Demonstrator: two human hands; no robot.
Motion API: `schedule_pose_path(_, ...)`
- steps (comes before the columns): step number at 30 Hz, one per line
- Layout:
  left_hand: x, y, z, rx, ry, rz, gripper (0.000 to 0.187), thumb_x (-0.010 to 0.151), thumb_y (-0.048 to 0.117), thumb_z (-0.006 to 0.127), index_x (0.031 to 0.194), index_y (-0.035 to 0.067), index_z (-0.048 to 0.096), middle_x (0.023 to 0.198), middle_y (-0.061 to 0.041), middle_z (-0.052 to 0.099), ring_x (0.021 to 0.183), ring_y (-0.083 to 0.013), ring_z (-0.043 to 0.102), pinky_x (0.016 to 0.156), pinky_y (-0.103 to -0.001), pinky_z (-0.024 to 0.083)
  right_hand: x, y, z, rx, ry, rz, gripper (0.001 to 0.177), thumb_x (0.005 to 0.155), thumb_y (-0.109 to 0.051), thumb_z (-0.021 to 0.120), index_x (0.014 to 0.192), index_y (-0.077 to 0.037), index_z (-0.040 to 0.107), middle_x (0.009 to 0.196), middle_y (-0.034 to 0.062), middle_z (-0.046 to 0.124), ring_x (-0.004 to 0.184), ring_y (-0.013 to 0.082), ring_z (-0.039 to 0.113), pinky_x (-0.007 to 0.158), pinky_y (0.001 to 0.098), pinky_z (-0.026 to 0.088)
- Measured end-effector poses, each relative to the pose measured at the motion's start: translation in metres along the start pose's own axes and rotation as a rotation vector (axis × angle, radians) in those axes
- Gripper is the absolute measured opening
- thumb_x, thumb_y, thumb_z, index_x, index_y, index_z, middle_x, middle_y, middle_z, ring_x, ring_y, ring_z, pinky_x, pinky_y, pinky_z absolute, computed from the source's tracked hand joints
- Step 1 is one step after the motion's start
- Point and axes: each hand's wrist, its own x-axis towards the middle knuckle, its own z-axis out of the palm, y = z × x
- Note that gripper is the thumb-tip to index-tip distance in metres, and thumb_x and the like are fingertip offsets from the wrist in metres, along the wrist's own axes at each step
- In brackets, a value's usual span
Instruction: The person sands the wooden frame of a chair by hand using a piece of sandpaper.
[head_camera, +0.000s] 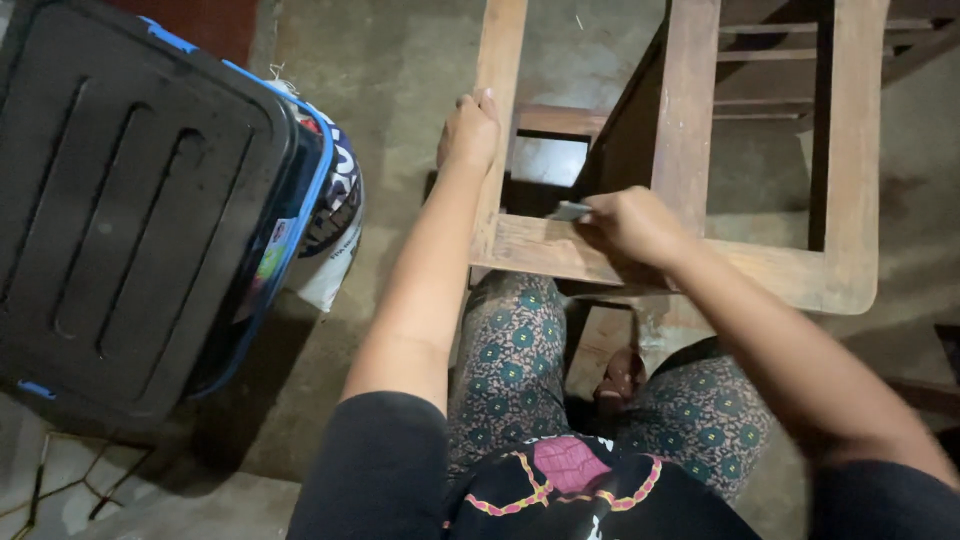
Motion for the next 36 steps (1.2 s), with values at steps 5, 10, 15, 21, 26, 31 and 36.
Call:
schedule_pose_path(5,-0.015,0.011,-0.014,-0.006,-0.052,-0.024,0.061,0.103,0.054,0.025,0.125,0.007,0.059,0.126,-0.024,0.07,0.116,-0.0472,0.067,0.094,-0.06,0.051,0.052,-0.012,0.061,0.127,0.109,-0.139,0.032,0.099,-0.016,0.063,0.07,-0.009,0.052,0.062,0.01,0.058,0.058,0.0303,0.051,0.061,0.0417,0.04)
schedule_pose_path(10,-0.018,0.008,-0.016,-0.053,-0.07,-0.001,0.064,0.107,0.05,0.026,0.142,0.001,0.047,0.14,-0.026,0.062,0.13,-0.0472,0.06,0.104,-0.063,0.048,0.004,-0.026,0.011,0.031,0.012,0.007,0.012,0.098,-0.022,0.066,0.098,-0.015,0.076,0.083,0.0133,0.077,0.081,0.0383,0.072,0.074,0.05,0.056)
schedule_pose_path(15,-0.016,0.006,-0.016,-0.069,-0.152,-0.017,0.07,0.11,0.048,0.024,0.161,0.0,0.031,0.155,-0.026,0.053,0.144,-0.0458,0.052,0.114,-0.065,0.044,0.006,-0.017,0.008,-0.029,0.012,0.099,0.017,0.095,-0.017,0.065,0.106,-0.019,0.078,0.091,0.0205,0.079,0.095,0.049,0.073,0.085,0.0563,0.059)
schedule_pose_path(21,-0.026,0.017,-0.022,-0.092,-0.144,-0.008,0.069,0.111,0.045,0.024,0.161,-0.003,0.029,0.156,-0.028,0.051,0.146,-0.0472,0.049,0.115,-0.067,0.042,0.053,0.003,0.067,0.157,0.08,0.059,0.015,0.094,-0.026,0.067,0.104,-0.025,0.078,0.092,0.011,0.079,0.096,0.0417,0.074,0.084,0.051,0.06)
schedule_pose_path(26,-0.013,0.007,-0.019,-0.061,-0.14,0.006,0.069,0.111,0.046,0.027,0.16,-0.001,0.035,0.155,-0.027,0.053,0.145,-0.0476,0.051,0.115,-0.066,0.042,-0.013,-0.024,-0.006,0.076,0.039,0.068,0.017,0.097,-0.019,0.066,0.109,-0.022,0.079,0.097,0.0128,0.081,0.099,0.0429,0.075,0.086,0.0521,0.059)
schedule_pose_path(31,-0.028,0.015,-0.027,-0.059,-0.143,-0.014,0.069,0.111,0.046,0.025,0.16,-0.001,0.034,0.156,-0.027,0.052,0.145,-0.0466,0.051,0.116,-0.066,0.042,0.031,-0.005,0.037,0.113,0.008,0.07,0.015,0.096,-0.025,0.067,0.104,-0.027,0.079,0.097,0.0076,0.081,0.101,0.0391,0.075,0.087,0.0513,0.06)
schedule_pose_path(36,-0.014,0.011,-0.014,-0.035,-0.143,-0.04,0.067,0.111,0.045,0.029,0.163,0.002,0.03,0.159,-0.023,0.05,0.148,-0.0438,0.048,0.117,-0.066,0.04,0.06,0.011,0.073,0.263,0.047,0.031,0.017,0.098,-0.027,0.065,0.107,-0.028,0.08,0.098,0.006,0.081,0.101,0.0393,0.075,0.089,0.0496,0.059)
